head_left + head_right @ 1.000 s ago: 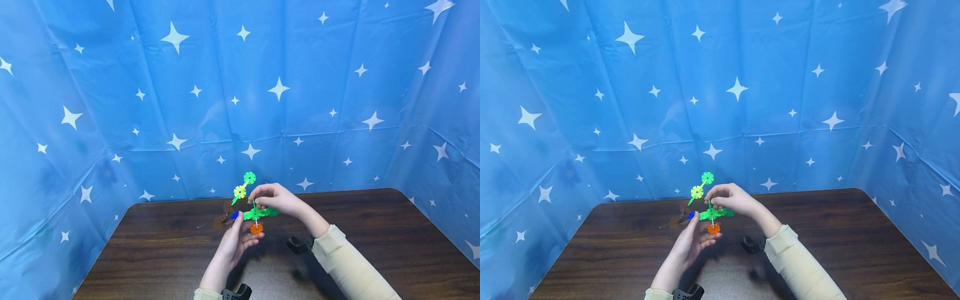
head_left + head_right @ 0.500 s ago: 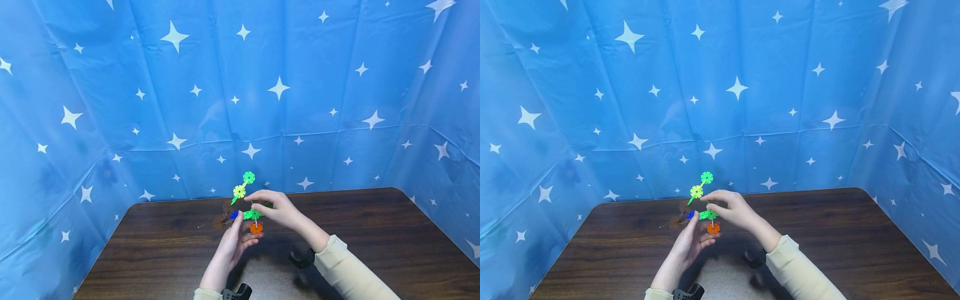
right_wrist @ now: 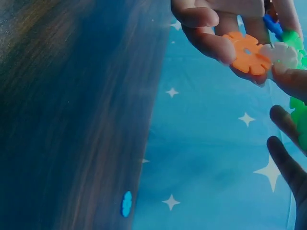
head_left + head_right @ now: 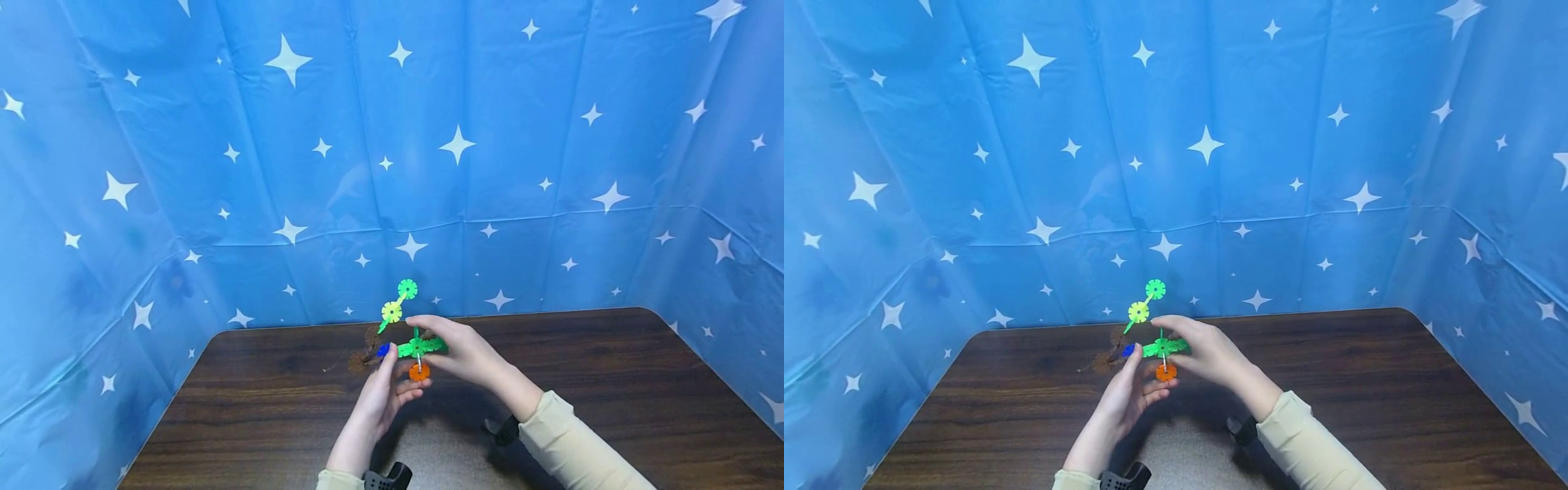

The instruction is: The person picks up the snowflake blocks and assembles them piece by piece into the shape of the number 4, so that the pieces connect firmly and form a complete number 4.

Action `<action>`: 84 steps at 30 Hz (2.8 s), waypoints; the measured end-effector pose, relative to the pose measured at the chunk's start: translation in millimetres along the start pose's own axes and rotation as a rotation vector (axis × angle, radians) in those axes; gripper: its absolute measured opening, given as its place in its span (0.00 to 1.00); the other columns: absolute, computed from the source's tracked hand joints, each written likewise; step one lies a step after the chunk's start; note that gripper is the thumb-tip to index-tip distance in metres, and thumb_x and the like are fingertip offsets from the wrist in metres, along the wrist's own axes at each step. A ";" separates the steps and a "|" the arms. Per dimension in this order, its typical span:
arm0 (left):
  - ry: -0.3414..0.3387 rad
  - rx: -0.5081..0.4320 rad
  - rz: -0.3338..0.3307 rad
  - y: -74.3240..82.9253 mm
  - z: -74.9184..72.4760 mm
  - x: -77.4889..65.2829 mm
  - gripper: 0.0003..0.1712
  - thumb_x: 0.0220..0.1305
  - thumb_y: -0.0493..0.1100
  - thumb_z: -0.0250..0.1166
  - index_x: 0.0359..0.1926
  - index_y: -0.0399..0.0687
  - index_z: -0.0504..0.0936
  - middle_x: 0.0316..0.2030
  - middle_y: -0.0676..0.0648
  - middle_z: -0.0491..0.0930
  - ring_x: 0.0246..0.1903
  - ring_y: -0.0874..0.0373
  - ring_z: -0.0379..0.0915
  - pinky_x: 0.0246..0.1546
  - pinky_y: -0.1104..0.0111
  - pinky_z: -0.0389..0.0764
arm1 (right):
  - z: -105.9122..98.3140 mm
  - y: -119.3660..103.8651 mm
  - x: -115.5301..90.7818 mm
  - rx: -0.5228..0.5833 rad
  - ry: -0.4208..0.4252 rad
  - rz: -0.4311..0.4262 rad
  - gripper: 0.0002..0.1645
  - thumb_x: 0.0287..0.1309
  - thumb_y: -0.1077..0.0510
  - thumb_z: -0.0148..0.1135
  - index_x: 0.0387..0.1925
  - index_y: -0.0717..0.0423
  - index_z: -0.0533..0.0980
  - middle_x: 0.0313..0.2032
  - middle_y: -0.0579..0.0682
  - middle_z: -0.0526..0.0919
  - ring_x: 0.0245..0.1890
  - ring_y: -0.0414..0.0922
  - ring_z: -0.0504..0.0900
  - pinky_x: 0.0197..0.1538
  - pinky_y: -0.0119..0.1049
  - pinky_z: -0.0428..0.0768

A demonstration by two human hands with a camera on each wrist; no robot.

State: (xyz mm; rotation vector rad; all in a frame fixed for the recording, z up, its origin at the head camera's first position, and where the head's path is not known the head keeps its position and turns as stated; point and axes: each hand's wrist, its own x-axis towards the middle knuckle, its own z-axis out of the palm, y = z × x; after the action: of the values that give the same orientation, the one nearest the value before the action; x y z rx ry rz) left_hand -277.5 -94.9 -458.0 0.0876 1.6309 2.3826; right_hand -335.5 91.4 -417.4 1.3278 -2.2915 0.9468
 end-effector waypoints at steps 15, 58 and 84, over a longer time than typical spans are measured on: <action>-0.016 0.009 0.018 -3.7 1.1 1.3 0.50 0.68 0.70 0.46 0.70 0.29 0.57 0.66 0.30 0.63 0.41 0.53 0.82 0.41 0.68 0.81 | -2.3 3.2 0.8 -0.055 0.016 -0.172 0.41 0.46 0.70 0.74 0.63 0.58 0.70 0.59 0.53 0.76 0.52 0.46 0.79 0.53 0.35 0.78; 0.010 -0.024 0.008 -4.6 5.9 1.5 0.46 0.67 0.71 0.47 0.70 0.39 0.61 0.61 0.33 0.71 0.41 0.52 0.82 0.38 0.69 0.81 | -3.9 13.6 -0.1 -0.107 0.048 -0.257 0.40 0.42 0.65 0.78 0.60 0.59 0.73 0.56 0.55 0.79 0.54 0.49 0.80 0.54 0.32 0.77; 0.037 -0.006 0.005 -10.5 9.2 4.0 0.48 0.68 0.71 0.46 0.71 0.36 0.58 0.64 0.31 0.67 0.40 0.52 0.82 0.38 0.69 0.81 | 2.8 17.1 -5.3 -0.111 0.060 -0.253 0.44 0.44 0.68 0.76 0.64 0.60 0.68 0.61 0.55 0.75 0.54 0.48 0.79 0.53 0.33 0.77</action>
State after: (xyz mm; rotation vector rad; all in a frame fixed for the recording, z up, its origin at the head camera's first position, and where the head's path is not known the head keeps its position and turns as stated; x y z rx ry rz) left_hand -277.8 -81.9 -464.7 0.0469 1.6423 2.4066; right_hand -347.3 98.7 -429.0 1.4773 -2.0392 0.7547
